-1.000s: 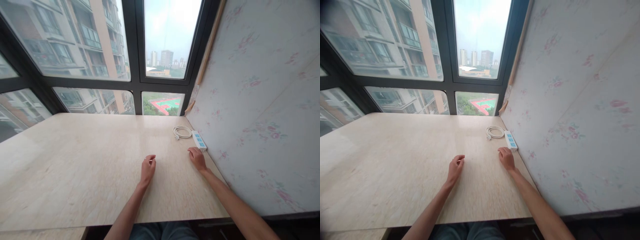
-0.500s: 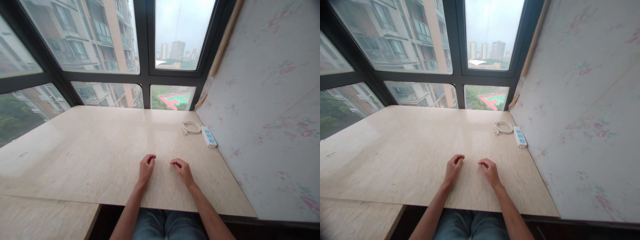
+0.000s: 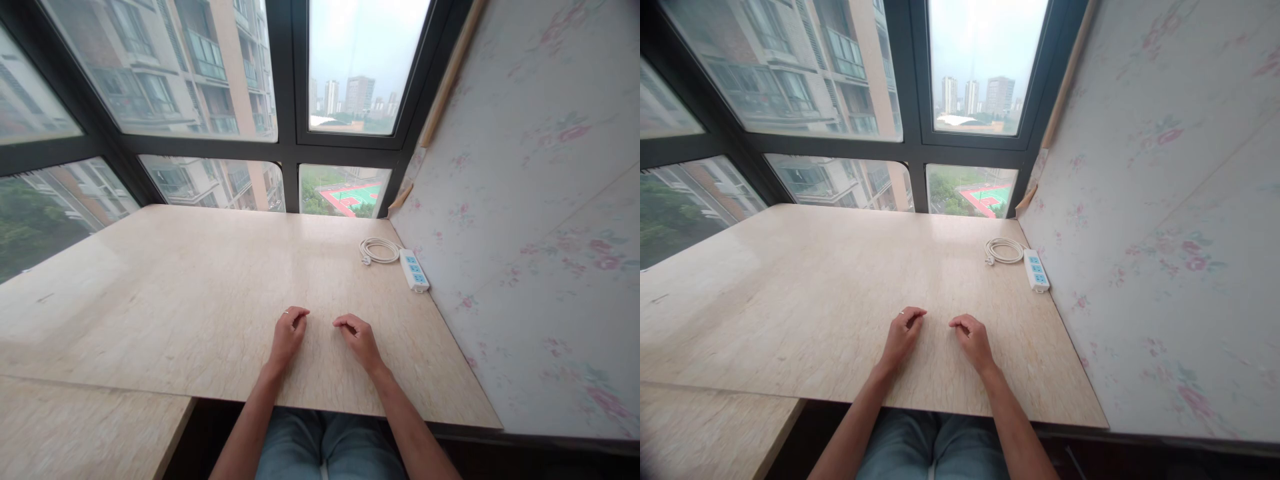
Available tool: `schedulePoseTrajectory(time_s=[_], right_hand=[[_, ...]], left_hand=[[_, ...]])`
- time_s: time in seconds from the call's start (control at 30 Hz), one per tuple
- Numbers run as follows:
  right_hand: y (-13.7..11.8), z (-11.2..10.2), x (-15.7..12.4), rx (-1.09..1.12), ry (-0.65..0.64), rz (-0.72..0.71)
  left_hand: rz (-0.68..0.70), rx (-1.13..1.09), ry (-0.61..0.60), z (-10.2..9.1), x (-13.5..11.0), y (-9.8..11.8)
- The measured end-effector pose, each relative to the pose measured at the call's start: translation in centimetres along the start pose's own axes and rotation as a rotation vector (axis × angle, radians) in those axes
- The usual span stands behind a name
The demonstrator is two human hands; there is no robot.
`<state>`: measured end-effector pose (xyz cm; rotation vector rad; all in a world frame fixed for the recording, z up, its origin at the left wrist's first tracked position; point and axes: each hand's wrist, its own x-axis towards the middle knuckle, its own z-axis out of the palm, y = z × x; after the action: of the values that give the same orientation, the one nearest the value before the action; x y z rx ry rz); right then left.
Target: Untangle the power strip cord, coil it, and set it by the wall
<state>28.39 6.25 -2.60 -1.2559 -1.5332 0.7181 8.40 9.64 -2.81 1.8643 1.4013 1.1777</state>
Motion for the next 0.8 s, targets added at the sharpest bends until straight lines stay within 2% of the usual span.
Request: schedulePoseTrajectory(time_s=[0.8], right_hand=[[-0.19, -0.07, -0.05, -0.031, -0.013, -0.036]], left_hand=[[0.038, 0.008, 0.001, -0.07, -0.03, 0.37]])
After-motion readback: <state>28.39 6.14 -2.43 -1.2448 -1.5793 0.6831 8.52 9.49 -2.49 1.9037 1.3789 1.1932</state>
